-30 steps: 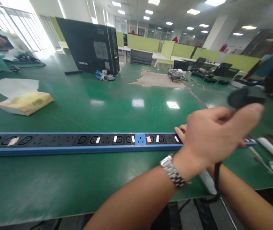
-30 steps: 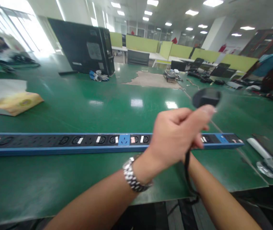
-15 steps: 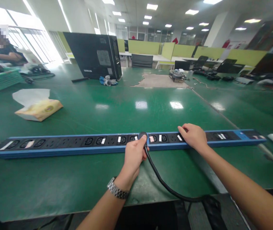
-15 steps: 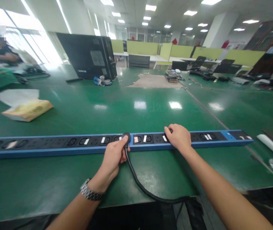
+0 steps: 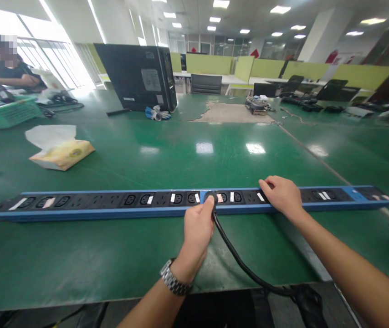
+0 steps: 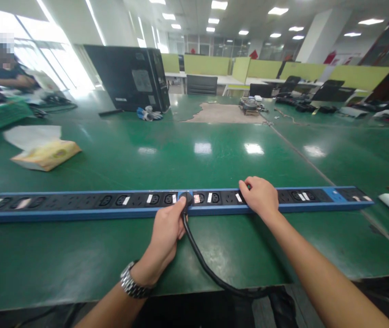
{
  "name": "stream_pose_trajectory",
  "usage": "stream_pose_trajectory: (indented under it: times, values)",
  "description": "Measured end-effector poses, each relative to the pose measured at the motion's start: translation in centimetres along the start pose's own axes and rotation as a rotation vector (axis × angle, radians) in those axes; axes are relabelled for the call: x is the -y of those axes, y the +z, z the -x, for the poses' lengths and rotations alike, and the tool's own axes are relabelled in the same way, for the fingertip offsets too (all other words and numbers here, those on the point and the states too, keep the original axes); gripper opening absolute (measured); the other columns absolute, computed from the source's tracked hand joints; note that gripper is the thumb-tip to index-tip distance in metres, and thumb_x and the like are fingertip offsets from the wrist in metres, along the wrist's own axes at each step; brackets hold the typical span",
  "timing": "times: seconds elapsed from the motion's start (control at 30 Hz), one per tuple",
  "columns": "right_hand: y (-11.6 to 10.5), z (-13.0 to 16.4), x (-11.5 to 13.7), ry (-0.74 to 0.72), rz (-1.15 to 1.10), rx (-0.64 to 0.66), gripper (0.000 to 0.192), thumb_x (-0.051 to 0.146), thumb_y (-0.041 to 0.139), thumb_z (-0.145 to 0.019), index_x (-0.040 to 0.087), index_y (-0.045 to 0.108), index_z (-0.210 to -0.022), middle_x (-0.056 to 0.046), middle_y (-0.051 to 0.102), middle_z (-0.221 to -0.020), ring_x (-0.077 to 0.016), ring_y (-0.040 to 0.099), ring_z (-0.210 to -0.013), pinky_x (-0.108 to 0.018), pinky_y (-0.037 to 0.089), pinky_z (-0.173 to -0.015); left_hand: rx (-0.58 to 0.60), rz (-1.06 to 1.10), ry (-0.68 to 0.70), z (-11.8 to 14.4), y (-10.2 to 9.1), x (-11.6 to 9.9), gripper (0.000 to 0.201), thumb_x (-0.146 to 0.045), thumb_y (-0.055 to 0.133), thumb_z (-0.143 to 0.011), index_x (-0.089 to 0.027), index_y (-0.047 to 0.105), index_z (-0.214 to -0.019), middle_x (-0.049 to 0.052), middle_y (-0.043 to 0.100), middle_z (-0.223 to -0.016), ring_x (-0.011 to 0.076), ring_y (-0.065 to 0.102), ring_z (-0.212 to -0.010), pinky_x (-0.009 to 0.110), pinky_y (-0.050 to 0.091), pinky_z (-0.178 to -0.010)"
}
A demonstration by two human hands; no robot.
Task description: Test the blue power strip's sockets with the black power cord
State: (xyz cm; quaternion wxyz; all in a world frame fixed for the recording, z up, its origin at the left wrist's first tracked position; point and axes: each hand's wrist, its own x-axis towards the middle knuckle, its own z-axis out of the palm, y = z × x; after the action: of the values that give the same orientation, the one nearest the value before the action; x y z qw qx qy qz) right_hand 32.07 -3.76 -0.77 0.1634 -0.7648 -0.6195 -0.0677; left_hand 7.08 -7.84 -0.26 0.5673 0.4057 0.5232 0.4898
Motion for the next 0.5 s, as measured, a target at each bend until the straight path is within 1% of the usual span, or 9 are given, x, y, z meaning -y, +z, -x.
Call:
stream_pose_trajectory:
  times: [0.13,0.23,0.3,0.37,0.43,0.5]
  values:
    - [0.0,0.0,0.0,0.011,-0.019,0.0,0.039,0.048,0.042,-0.087,0.022,0.063,-0.067,-0.003,0.067,-0.076,-0.0173,0.056,-0.073,-0.027,0.028,-0.058,-0.072,-0.14,0.09,-0.7,-0.3,0.3,0.056,-0.057,0.055,-0.08,-0.021,0.033,-0.043,-0.006,0.032,-0.036,0.0062,0.029,-0.034,0.023,0.019,-0.036]
    - [-0.1,0.1,0.0,0.01,-0.03,-0.017,0.039,0.047,0.043,-0.087,0.022,0.063,-0.066,-0.003,0.066,-0.075,-0.0172,0.056,-0.071,-0.028,0.027,-0.057,-0.073,-0.15,0.098,-1.2,-0.3,0.2,0.056,-0.057,0.056,-0.079,-0.021,0.032,-0.043,-0.006,0.03,-0.035,0.0062,0.029,-0.034,0.023,0.019,-0.036]
    - [-0.1,0.1,0.1,0.008,-0.033,-0.03,0.039,0.047,0.043,-0.087,0.021,0.062,-0.064,-0.004,0.066,-0.074,-0.0171,0.056,-0.071,-0.028,0.027,-0.057,-0.047,-0.111,0.069,-1.4,-0.3,-0.1,0.055,-0.057,0.057,-0.078,-0.021,0.032,-0.044,-0.007,0.03,-0.034,0.0059,0.028,-0.032,0.023,0.018,-0.035]
    - [-0.1,0.1,0.1,0.01,-0.036,-0.032,0.039,0.047,0.044,-0.087,0.021,0.062,-0.064,-0.004,0.066,-0.074,-0.0171,0.056,-0.071,-0.028,0.027,-0.057,0.006,-0.062,0.02,-1.4,-0.4,-0.5,0.054,-0.057,0.058,-0.077,-0.022,0.033,-0.044,-0.007,0.03,-0.033,0.0054,0.026,-0.03,0.022,0.017,-0.034]
    - [-0.1,0.1,0.1,0.01,-0.042,-0.029,0.039,0.047,0.043,-0.087,0.021,0.062,-0.064,-0.003,0.067,-0.074,-0.0172,0.056,-0.071,-0.027,0.027,-0.057,0.058,-0.047,-0.027,-1.4,-0.7,-0.7,0.054,-0.057,0.06,-0.076,-0.021,0.034,-0.045,-0.008,0.03,-0.032,0.0049,0.025,-0.029,0.021,0.016,-0.033]
    - [-0.1,0.1,0.1,0.01,-0.043,-0.027,0.039,0.047,0.043,-0.087,0.021,0.062,-0.065,-0.003,0.067,-0.075,-0.0174,0.056,-0.072,-0.027,0.028,-0.058,0.081,-0.046,-0.054,-1.3,-0.9,-0.7,0.054,-0.056,0.061,-0.075,-0.021,0.034,-0.045,-0.008,0.029,-0.031,0.0046,0.025,-0.028,0.021,0.016,-0.033]
